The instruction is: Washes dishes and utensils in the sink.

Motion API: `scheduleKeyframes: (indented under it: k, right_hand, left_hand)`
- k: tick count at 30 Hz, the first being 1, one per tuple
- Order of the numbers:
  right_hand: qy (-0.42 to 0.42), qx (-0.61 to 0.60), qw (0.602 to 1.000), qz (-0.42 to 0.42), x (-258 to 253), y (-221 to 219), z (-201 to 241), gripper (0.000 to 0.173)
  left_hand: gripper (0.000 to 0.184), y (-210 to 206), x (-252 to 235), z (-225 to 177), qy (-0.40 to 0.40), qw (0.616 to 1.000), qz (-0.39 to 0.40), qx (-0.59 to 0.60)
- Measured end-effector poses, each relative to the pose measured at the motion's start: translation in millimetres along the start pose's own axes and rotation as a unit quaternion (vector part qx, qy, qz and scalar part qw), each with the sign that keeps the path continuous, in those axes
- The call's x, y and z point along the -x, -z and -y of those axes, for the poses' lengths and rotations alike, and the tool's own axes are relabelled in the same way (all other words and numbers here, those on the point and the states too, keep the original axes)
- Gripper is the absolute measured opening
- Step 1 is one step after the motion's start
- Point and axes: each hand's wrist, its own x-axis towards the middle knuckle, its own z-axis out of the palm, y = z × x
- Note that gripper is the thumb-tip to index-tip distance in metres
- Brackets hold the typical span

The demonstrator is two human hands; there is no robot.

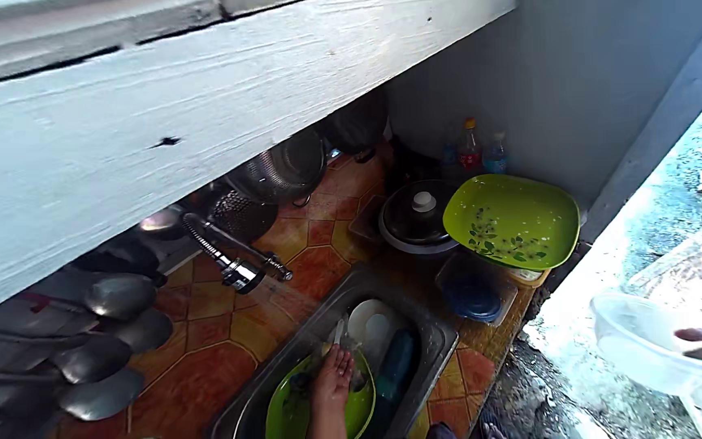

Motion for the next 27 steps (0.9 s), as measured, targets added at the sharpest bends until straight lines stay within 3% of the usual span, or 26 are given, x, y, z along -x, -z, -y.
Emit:
scheduleKeyframes:
  k: [3,5,7,11,14,17,21,27]
  right_hand:
    - [0.160,0.073,0.980,0.098,-28.1,-71.0,68.1,0.037]
    - [0.289,0.109,0.947,0.090,-57.4,-144.6,93.9,0.037]
    - [0.351,0.123,0.922,0.106,-88.8,-224.1,115.3,0.027]
    - [0.229,0.202,0.919,0.249,-152.9,-359.3,145.4,0.030]
    - [0.167,0.262,0.920,0.238,-183.0,-426.5,156.6,0.036]
    - [0.187,0.264,0.917,0.233,-183.4,-459.7,149.9,0.033]
    - [0.195,0.225,0.928,0.222,-182.6,-459.9,132.2,0.031]
    - [0.199,0.239,0.925,0.217,-184.2,-474.5,157.5,0.032]
  left_hand:
    - [0.026,5.4,5.7,-4.2,0.015,0.999,0.027,-0.019]
    - [0.034,13.2,12.6,-4.8,0.017,0.998,0.049,-0.032]
    - [0.038,23.8,20.1,-3.8,0.015,0.998,0.052,-0.042]
    - [0.041,60.0,37.5,-2.9,0.019,0.997,0.046,-0.056]
    - [0.036,96.5,54.5,-10.9,0.010,0.999,0.016,-0.045]
    - [0.033,137.7,67.6,-20.4,-0.016,0.999,-0.011,-0.031]
    - [0.033,183.2,76.7,-24.8,-0.048,0.996,-0.045,-0.052]
    - [0.035,194.4,58.2,-11.3,-0.058,0.981,-0.103,-0.153]
